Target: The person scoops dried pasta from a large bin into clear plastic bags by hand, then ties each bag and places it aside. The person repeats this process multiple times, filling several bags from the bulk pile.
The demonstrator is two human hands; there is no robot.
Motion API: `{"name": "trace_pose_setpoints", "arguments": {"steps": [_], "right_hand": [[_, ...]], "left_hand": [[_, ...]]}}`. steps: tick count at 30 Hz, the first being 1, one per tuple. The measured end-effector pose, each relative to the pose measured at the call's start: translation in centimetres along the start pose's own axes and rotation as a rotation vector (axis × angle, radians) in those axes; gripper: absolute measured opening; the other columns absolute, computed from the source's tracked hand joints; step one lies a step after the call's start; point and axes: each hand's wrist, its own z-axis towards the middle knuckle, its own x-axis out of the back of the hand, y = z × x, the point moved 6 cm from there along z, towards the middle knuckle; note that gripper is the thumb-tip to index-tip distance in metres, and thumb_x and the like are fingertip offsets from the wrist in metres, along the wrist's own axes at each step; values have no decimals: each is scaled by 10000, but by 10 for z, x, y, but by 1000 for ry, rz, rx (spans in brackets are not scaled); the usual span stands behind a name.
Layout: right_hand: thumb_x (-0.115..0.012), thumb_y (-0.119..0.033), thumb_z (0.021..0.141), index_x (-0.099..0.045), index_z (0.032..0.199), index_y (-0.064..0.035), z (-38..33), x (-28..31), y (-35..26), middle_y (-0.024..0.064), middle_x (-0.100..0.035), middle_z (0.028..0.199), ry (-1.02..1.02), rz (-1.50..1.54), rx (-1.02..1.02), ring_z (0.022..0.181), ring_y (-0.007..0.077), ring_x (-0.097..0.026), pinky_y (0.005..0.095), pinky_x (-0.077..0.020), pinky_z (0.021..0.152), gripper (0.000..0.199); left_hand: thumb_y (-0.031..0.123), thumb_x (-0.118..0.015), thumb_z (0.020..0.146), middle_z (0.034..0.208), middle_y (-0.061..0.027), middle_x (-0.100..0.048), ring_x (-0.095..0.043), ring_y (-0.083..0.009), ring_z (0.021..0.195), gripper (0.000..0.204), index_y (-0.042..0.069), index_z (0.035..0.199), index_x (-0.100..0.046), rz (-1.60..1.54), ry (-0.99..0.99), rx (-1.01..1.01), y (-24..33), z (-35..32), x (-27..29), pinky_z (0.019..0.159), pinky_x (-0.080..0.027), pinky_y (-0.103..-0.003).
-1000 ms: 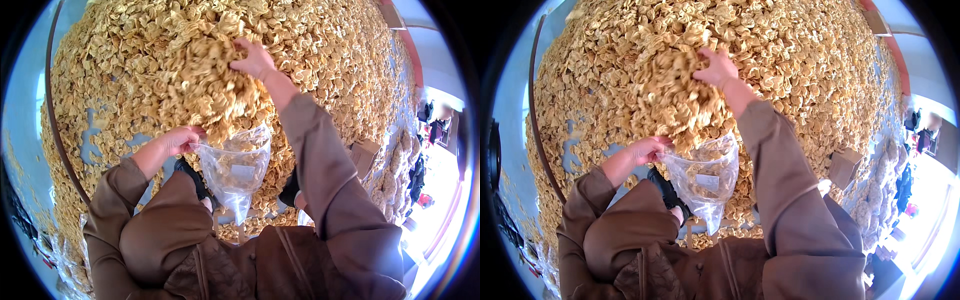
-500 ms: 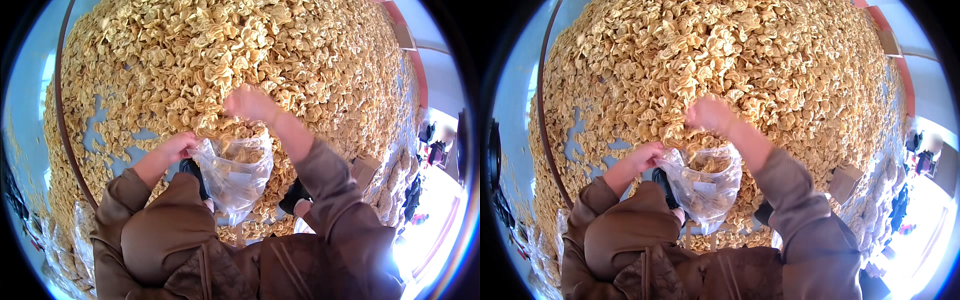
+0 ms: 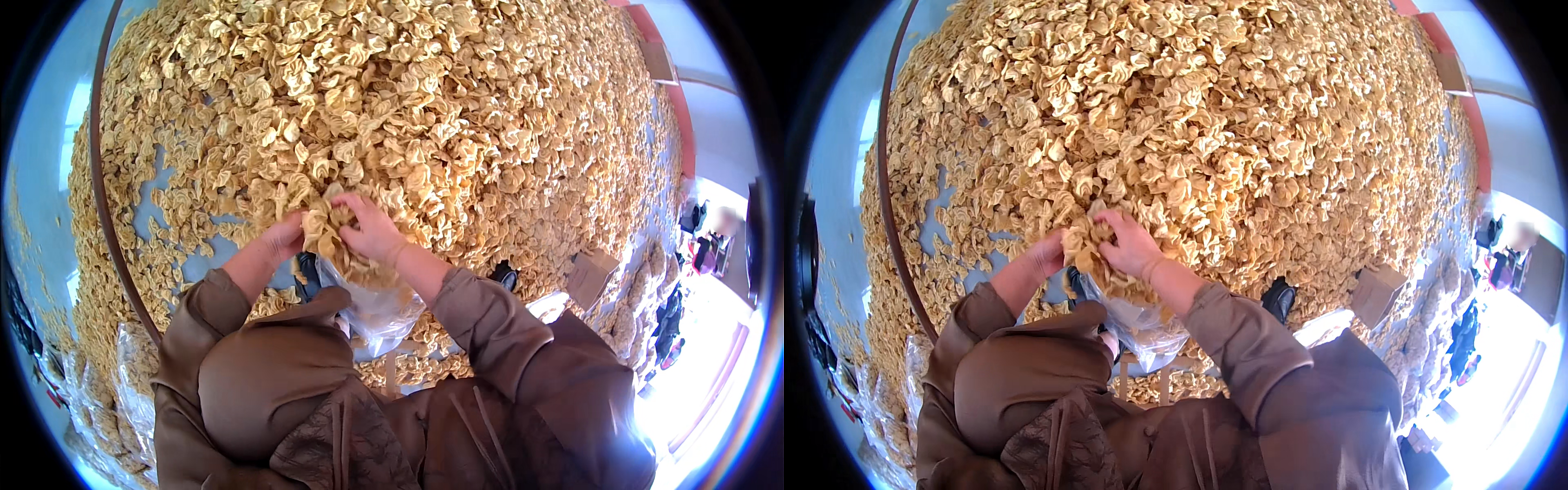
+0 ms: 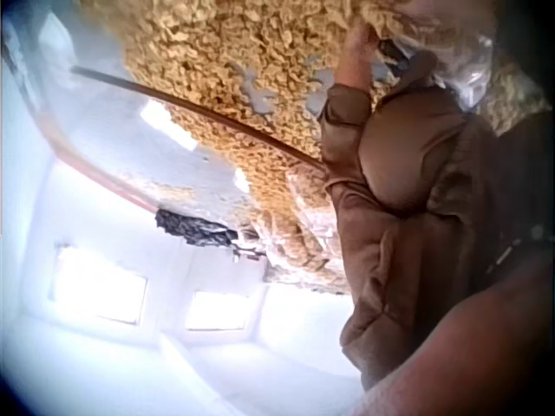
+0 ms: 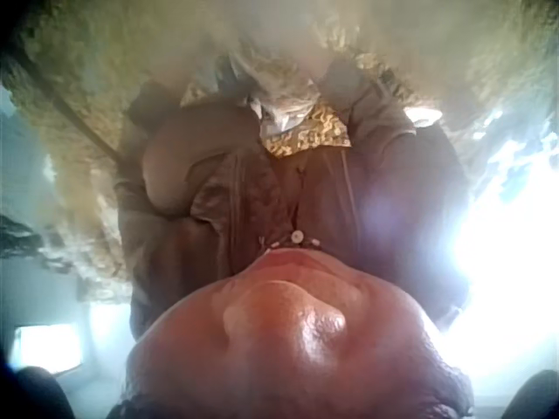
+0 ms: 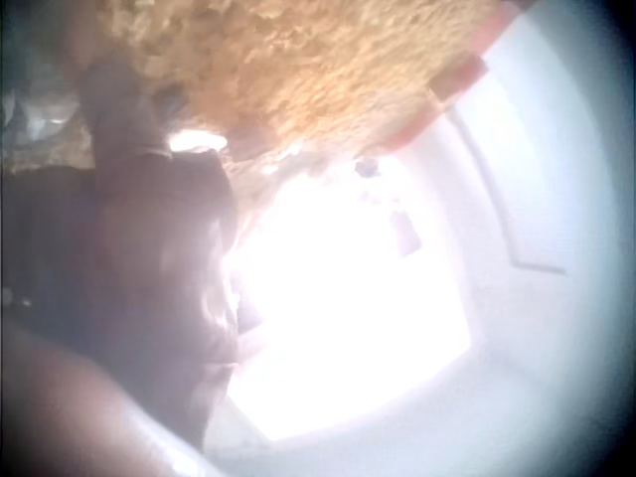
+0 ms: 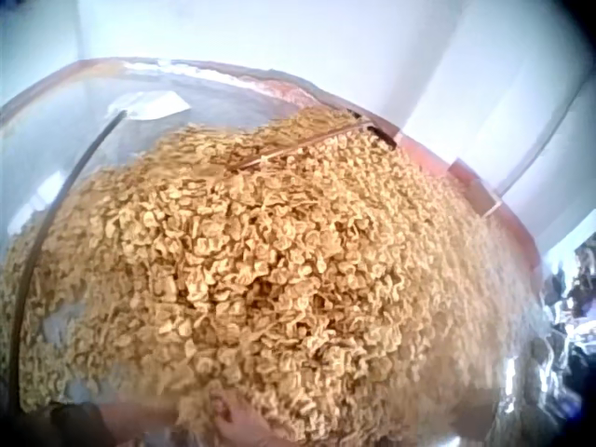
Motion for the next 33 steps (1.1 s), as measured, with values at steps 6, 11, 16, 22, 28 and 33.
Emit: {"name": "trace_pose_setpoints", "arguments": {"steps": [6, 11, 16, 22, 28, 33], "right_hand": [[-575, -256, 860, -491, 1284, -67, -67, -65, 19, 151, -579, 1146, -378, -129, -154, 1005, 288, -587, 370, -463, 920, 471], [-568, -297, 895, -501, 1306, -102, -86, -41, 56, 95, -600, 1187, -654, -215, -193, 1082, 244, -563, 374, -441, 962, 460], [-543, -297, 931, -518, 1279, -73, -55, 161, 71, 119, -576, 1192, -82, 109, -414, 986, 262, -605, 403, -452, 971, 415], [-680, -480, 807, -299, 1439, -131, -67, 341, 160, 165, -397, 1409, 965, 105, -657, 1168, 243, -527, 348, -508, 941, 816], [-731, -302, 764, -504, 1292, -44, 30, 254, 45, 123, -591, 1147, 569, -116, -329, 907, 227, -638, 301, -559, 805, 630], [-717, -365, 754, -551, 1273, -210, -13, 133, 2, 174, -537, 1279, 245, 340, -234, 1083, 286, -599, 341, -551, 873, 566]], "left_hand": [[-78, -508, 657, 1123, -81, -610, -574, -131, 725, 779, 7, 1416, -355, 418, -106, 82, -15, -7, -45, 652, -486, -254], [-44, -498, 666, 1324, -89, -506, -554, -95, 713, 793, 38, 1438, -337, 717, -226, 280, -26, -15, -88, 629, -459, -229], [-53, -476, 672, 1453, -77, -387, -552, -86, 733, 802, 34, 1450, -305, 562, -93, 184, -4, -12, -67, 629, -441, -205], [-19, -476, 663, 1397, -87, -456, -523, -87, 661, 803, 41, 1448, -314, 579, -72, 215, 12, 6, -64, 575, -416, -180], [-52, -429, 638, 1400, -30, -476, -510, -90, 619, 774, 14, 1407, -370, 338, 3, 175, 25, 22, -49, 562, -433, -200], [-80, -444, 665, 1170, -122, -591, -545, -143, 639, 617, -21, 1279, -475, 143, 134, 111, 11, 21, -31, 603, -462, -249]]}}
